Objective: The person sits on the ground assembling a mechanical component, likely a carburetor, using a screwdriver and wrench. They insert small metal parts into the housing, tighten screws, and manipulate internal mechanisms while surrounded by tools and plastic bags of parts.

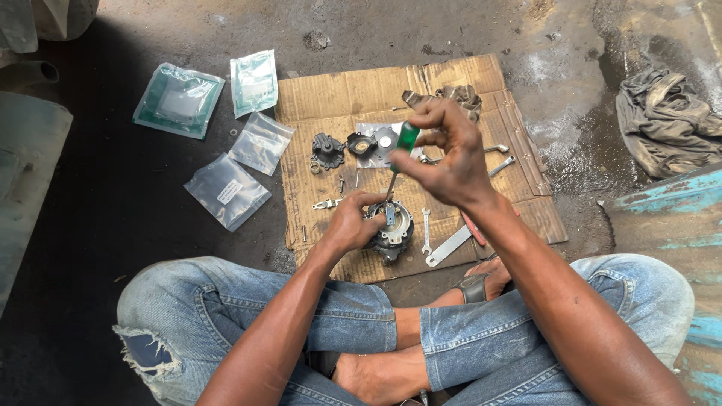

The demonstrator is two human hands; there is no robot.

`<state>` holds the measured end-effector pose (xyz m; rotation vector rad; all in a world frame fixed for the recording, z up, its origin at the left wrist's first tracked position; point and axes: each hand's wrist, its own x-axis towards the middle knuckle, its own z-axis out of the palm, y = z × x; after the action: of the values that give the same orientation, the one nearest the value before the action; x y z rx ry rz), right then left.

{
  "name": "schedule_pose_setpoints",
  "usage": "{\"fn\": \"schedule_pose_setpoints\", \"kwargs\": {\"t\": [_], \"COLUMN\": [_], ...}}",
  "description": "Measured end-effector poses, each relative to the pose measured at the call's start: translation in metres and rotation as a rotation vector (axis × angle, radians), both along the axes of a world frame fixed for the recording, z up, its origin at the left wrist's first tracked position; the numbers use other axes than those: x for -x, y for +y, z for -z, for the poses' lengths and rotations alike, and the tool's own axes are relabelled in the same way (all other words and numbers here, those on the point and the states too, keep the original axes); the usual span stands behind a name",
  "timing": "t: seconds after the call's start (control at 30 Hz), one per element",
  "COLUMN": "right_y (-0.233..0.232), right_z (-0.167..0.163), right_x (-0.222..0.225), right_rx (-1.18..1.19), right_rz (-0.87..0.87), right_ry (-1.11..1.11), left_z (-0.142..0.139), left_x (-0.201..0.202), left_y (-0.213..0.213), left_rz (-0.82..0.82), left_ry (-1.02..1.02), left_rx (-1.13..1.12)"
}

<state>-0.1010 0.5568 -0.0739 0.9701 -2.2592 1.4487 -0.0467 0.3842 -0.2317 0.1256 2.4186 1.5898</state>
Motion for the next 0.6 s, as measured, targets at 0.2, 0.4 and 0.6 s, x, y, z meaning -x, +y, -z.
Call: {"fn": "schedule_pose_setpoints", "kwargs": {"t": [0.2,0.4,0.6], "right_y": [0.006,0.01,0.01], "right_z": [-0.002,0.003,0.003], "right_x": [0.001,0.006,0.004], "right_rx": [-0.128,-0.054,-0.007], "right_rz": [0.224,0.006,-0.009], "right_ry": [-0.099,-0.08,0.112], "left_z": [0.007,0.002,-0.01], "left_x": [0.0,0.001,-0.001], "left_y": [-0.001,-0.001,0.0], "left_rz": [0.007,-0.011,0.001], "left_ry": [0.051,0.011,-0.038], "left_rx": [-0.017,0.01,0.022]}}
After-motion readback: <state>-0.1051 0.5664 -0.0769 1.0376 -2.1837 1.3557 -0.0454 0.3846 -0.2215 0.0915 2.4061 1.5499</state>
